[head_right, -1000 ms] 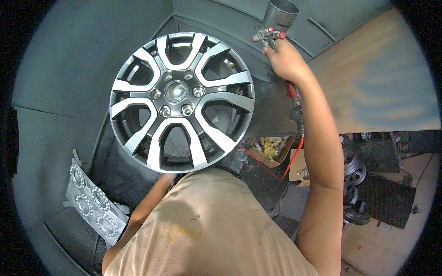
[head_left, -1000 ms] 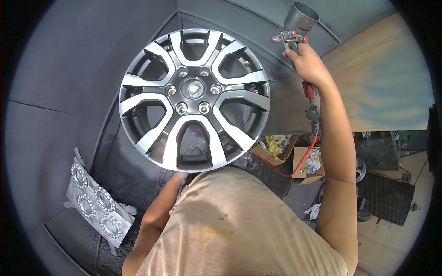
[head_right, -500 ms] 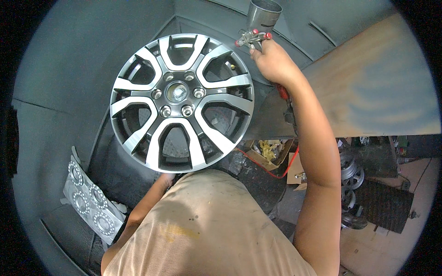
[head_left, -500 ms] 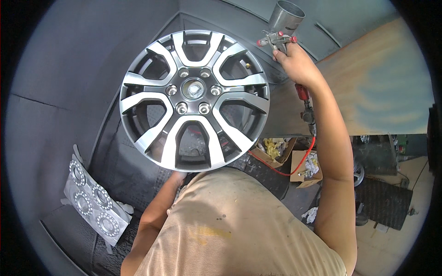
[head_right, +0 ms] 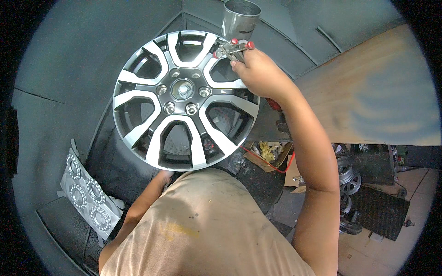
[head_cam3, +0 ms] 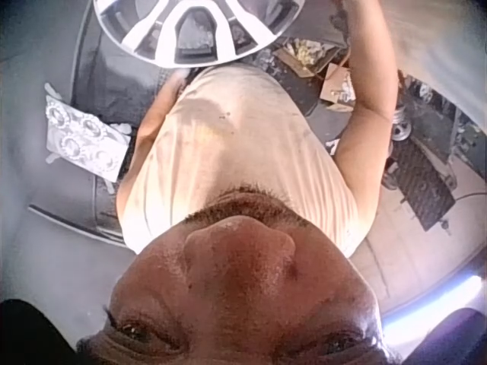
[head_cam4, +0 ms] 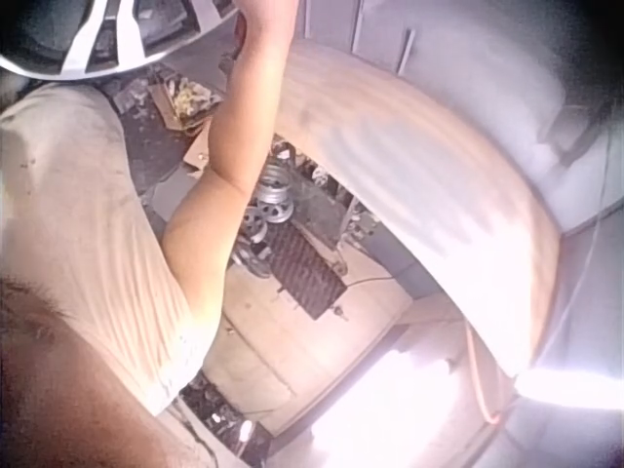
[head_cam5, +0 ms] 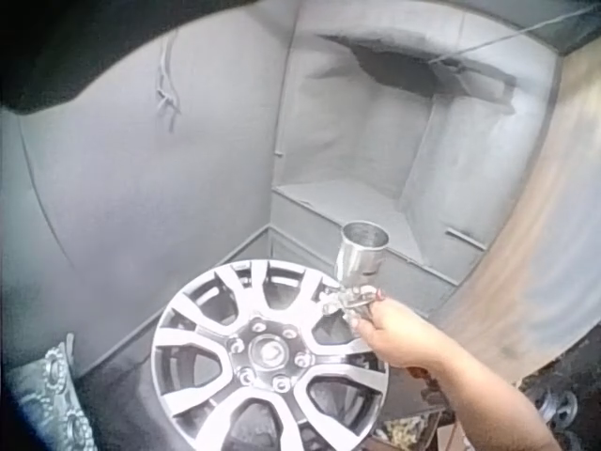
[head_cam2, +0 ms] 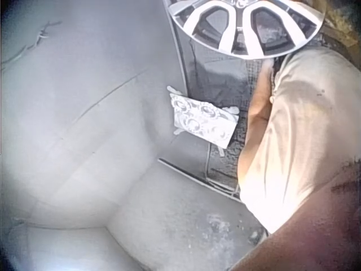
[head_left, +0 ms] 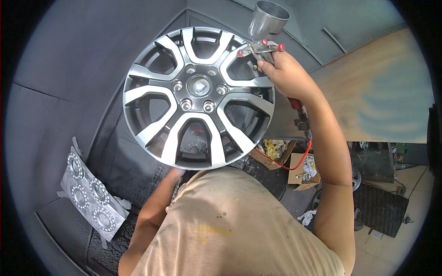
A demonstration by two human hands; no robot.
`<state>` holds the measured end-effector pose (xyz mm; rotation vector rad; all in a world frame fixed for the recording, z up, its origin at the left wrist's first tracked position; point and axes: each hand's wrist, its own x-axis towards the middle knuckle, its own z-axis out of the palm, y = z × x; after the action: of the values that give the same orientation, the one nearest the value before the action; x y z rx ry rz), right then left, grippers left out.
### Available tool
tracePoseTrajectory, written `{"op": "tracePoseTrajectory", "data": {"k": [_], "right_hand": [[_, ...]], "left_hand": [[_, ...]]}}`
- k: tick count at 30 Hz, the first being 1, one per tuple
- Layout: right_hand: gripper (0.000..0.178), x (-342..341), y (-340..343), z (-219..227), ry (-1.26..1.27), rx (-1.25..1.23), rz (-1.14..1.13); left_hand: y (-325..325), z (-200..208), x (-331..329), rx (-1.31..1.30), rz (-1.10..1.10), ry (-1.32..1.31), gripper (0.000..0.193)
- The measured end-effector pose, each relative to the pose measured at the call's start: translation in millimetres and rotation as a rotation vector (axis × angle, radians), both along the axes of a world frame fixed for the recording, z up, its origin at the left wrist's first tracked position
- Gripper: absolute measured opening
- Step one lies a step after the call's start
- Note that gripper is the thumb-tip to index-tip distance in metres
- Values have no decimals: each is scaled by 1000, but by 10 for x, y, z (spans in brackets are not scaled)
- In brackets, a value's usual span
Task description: Painting a car wheel using a spray gun.
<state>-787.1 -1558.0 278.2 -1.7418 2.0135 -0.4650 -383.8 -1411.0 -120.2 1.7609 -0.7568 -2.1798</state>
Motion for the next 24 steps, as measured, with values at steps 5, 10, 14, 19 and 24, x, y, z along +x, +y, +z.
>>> {"op": "tracePoseTrajectory", "data": {"k": [5, 10, 14, 19, 24], "right_hand": [[31, -1, -142, -8, 135, -11, -15], [31, -227, -205, -137, 98, -54, -57], [31, -401, -186, -190, 94, -74, -96], [32, -533, -17, -156, 104, -34, -199], [33, -680, 109, -191, 195, 24, -242]], "left_hand": [[-7, -36, 130, -17, 0, -18, 42], [-46, -69, 318, -37, -4, -28, 43], [-58, -90, 499, -54, -14, -38, 44], [-238, -79, 528, 65, 15, 52, 49], [-338, -475, 983, 61, 110, 126, 50]]}}
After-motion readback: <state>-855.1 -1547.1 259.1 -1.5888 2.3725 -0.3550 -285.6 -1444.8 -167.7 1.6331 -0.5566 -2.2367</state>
